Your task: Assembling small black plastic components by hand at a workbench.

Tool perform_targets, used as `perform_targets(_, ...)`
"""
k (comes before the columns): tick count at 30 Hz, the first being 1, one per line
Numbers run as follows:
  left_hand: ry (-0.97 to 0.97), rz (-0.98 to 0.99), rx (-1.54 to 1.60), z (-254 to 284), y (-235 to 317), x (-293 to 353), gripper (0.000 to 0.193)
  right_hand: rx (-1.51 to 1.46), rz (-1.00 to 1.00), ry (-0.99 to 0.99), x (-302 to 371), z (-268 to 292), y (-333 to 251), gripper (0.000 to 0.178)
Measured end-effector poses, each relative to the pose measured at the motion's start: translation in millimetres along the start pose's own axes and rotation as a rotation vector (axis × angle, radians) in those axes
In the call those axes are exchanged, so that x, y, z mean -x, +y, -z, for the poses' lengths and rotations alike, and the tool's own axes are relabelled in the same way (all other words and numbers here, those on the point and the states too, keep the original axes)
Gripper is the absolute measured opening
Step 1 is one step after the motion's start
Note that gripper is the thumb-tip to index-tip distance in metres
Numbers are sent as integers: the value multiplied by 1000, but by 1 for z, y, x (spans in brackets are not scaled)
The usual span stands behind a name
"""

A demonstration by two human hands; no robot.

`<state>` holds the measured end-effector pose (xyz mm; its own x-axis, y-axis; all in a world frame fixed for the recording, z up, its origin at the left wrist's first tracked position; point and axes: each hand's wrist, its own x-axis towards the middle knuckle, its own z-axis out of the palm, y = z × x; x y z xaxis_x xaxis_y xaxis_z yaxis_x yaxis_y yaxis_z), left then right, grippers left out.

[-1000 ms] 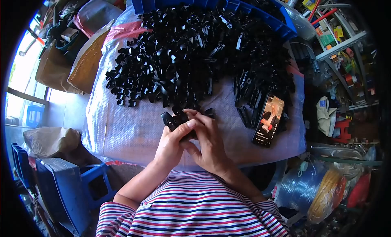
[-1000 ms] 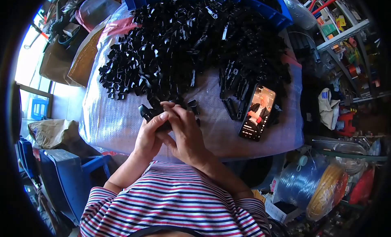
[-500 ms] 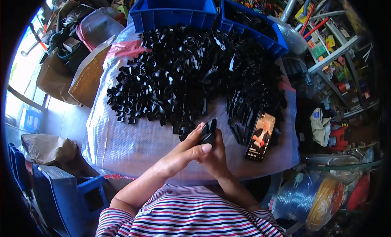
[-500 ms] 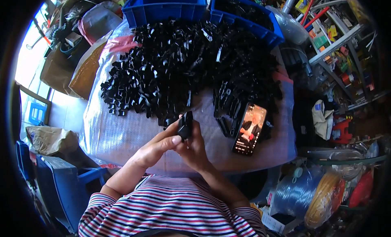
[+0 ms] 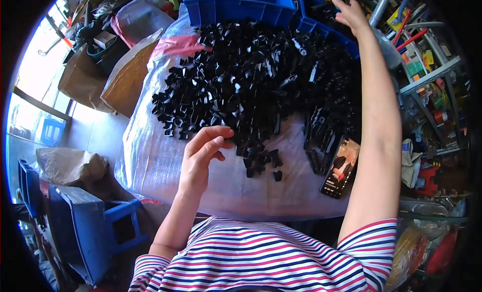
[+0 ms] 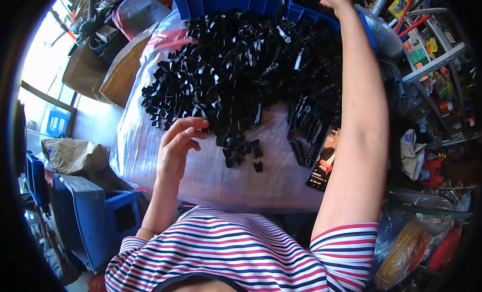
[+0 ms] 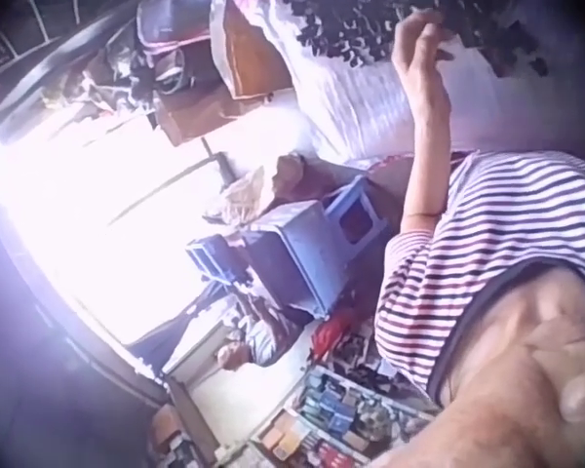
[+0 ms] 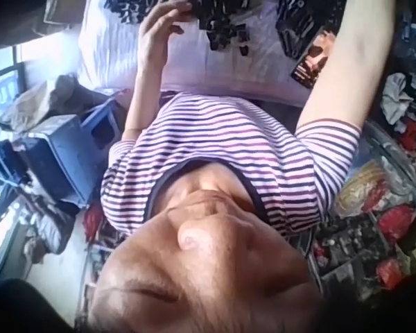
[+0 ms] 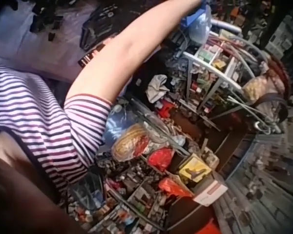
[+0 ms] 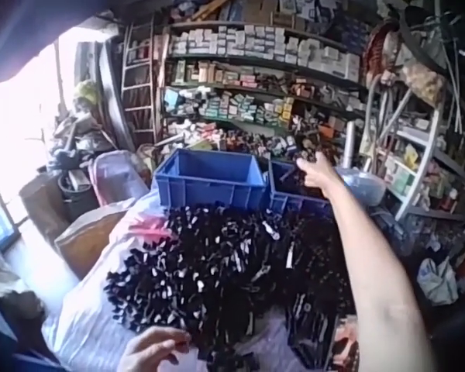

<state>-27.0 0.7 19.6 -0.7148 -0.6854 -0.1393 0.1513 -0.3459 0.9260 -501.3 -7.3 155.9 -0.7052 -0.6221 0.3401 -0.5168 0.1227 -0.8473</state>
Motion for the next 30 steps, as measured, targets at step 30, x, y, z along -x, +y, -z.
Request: perform_targets(30,-31,-149,-390,-5,-29,0,22,99,-137,-209,361,-73,-27,21)
